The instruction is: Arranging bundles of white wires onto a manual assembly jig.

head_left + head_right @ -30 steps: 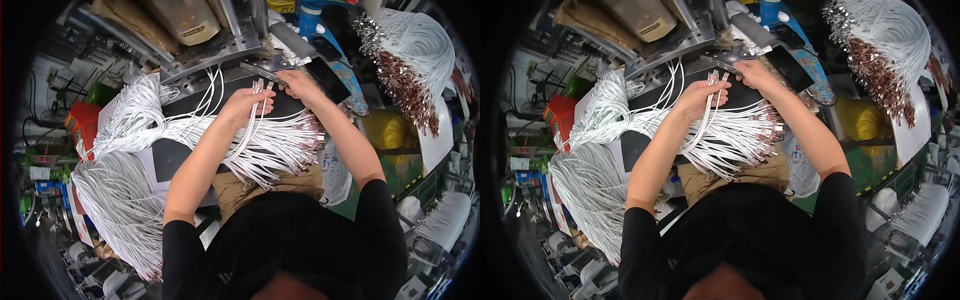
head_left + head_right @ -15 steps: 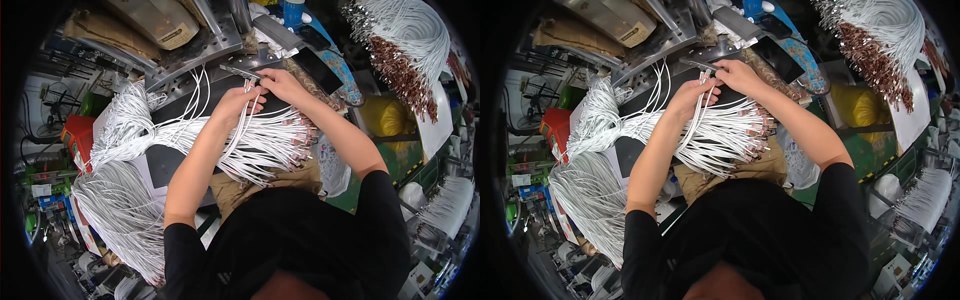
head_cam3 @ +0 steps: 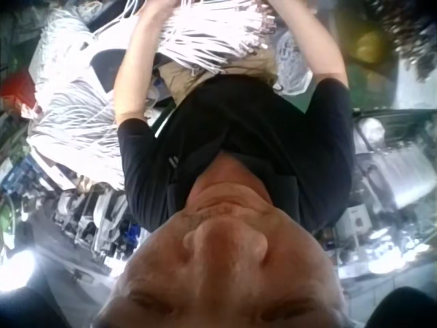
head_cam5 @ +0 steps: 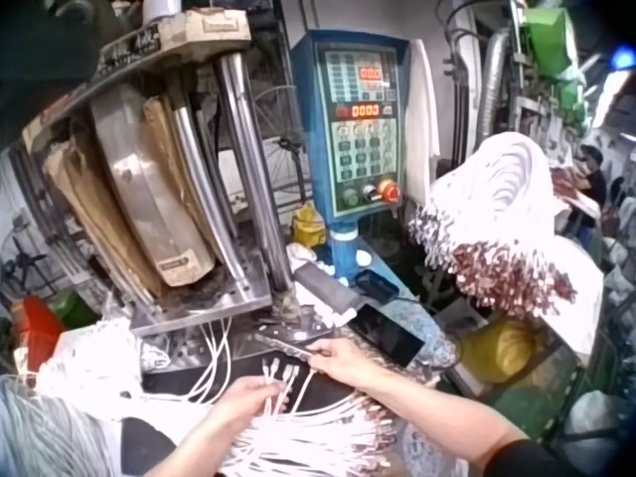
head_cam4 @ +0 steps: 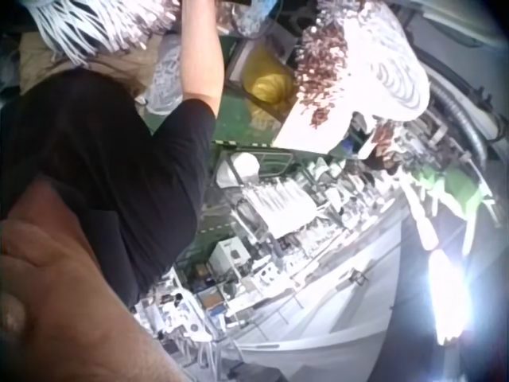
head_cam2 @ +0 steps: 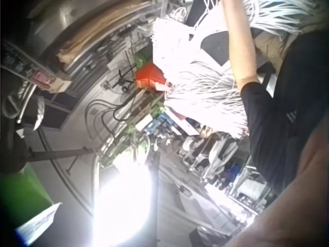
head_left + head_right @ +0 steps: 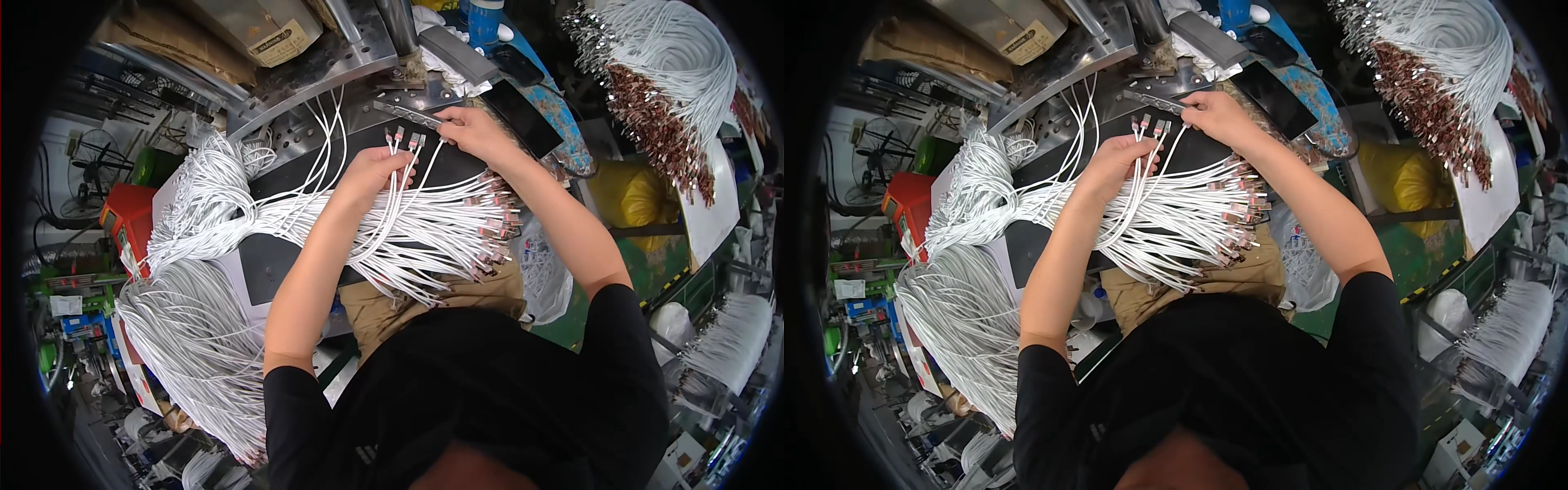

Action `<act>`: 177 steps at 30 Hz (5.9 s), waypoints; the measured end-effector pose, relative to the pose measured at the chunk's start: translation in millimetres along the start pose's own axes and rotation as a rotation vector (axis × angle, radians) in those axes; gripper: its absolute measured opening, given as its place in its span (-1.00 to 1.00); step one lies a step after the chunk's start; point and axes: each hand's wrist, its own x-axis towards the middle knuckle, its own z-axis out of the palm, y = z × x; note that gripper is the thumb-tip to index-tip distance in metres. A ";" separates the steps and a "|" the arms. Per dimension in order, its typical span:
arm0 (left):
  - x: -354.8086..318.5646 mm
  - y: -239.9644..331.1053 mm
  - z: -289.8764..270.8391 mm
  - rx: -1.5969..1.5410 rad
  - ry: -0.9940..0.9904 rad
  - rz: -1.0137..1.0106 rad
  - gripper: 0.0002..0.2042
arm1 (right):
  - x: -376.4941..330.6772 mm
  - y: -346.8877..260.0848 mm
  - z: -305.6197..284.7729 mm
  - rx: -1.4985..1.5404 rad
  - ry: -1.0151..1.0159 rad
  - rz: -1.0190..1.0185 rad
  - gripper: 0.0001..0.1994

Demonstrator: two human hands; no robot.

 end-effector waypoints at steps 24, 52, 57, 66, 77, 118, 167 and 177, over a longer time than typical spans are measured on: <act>6.8 2.3 18.3 -0.043 -0.036 0.015 -0.76 | -1.7 5.2 4.2 0.052 -0.074 -0.076 -0.66; -3.8 10.1 14.4 -0.231 0.004 -0.033 -0.66 | -3.2 3.5 -4.2 0.006 -0.121 -0.052 -0.48; -2.1 8.5 6.0 -0.214 0.046 -0.043 -0.64 | -3.5 -2.2 -0.2 -0.113 -0.017 0.032 -0.57; 8.4 -5.7 -11.9 0.020 0.066 0.083 -0.72 | -9.4 -12.1 1.3 -0.155 0.016 0.025 -0.55; 3.3 8.8 -12.4 0.172 0.077 -0.052 -0.69 | -7.5 -1.2 -0.4 -0.087 -0.019 -0.009 -0.44; -1.5 4.3 -22.6 0.177 0.118 -0.009 -0.71 | -3.9 4.3 -1.5 -0.083 -0.083 -0.018 -0.51; -96.9 61.2 -43.7 0.407 -0.087 0.517 -0.68 | 278.3 -8.2 40.4 -0.866 0.409 -1.156 -0.68; -181.4 37.2 -193.3 0.872 1.372 0.057 -0.58 | 121.9 -49.7 55.2 -0.710 0.172 -0.649 -0.69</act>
